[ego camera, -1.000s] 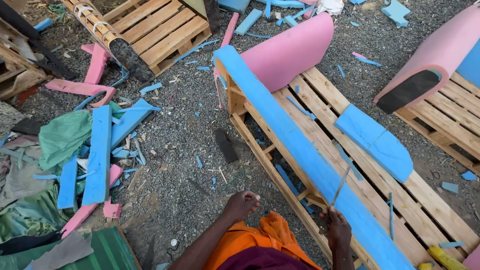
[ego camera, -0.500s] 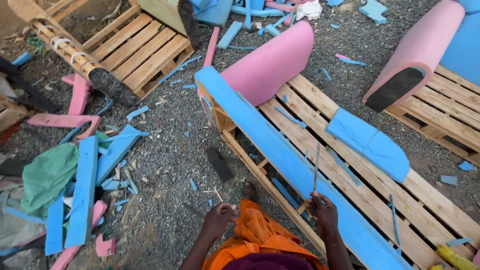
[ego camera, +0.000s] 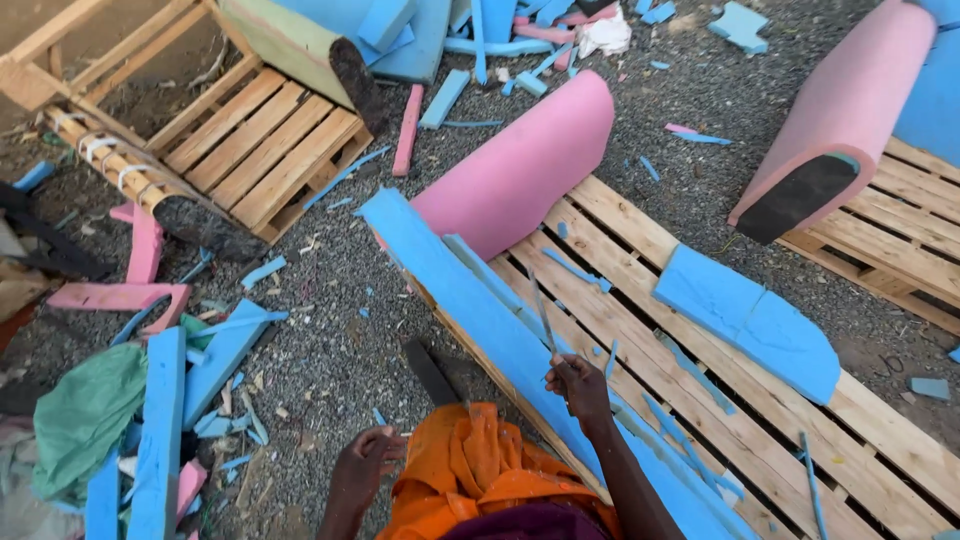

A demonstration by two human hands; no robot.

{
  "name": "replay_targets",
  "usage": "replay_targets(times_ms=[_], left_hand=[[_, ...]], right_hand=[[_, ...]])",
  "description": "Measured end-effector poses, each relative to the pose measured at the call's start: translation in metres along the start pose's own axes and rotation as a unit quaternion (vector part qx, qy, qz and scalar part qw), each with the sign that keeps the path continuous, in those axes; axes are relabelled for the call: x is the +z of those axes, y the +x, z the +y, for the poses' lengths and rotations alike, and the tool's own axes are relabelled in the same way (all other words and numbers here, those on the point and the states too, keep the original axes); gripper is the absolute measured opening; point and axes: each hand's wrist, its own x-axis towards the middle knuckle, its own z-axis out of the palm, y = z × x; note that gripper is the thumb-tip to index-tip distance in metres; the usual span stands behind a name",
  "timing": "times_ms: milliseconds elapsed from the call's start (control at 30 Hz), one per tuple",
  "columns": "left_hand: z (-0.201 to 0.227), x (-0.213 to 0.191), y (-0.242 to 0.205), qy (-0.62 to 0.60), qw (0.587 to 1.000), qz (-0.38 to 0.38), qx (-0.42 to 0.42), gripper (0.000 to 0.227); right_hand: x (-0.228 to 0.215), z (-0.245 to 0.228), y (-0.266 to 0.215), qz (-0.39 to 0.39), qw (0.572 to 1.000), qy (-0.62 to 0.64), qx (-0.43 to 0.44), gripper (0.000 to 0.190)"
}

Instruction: Trimming and shaping blue upholstery foam using a thin metal blade in a workshop environment.

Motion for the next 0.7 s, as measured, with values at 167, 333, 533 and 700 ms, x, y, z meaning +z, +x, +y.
replay_targets(times_ms=[167,333,533,700], left_hand=[[-0.014,-0.013,0.022,-0.085,0.995,0.015,-0.044,0.051],[-0.032,-0.02,0.05,-0.117,0.993,0.01,-0.031,0.058],[0.007,-0.056,0.096,-0.125,0.991,0.008,-0.034,0.041],[0.044,-0.122,0.145,-0.143,0.99,-0.001,0.008,0.062]], right_hand=[[0.025,-0.023,0.031,-0.023,1.0,0.01,0.007,0.031],[0.055,-0.033,0.049,-0.036,0.999,-0.018,0.007,0.031],[0.089,-0.052,0.076,-0.017,0.998,-0.048,0.021,0.029],[0.152,-0.063,0.11,0.022,0.998,-0.052,-0.014,0.033]])
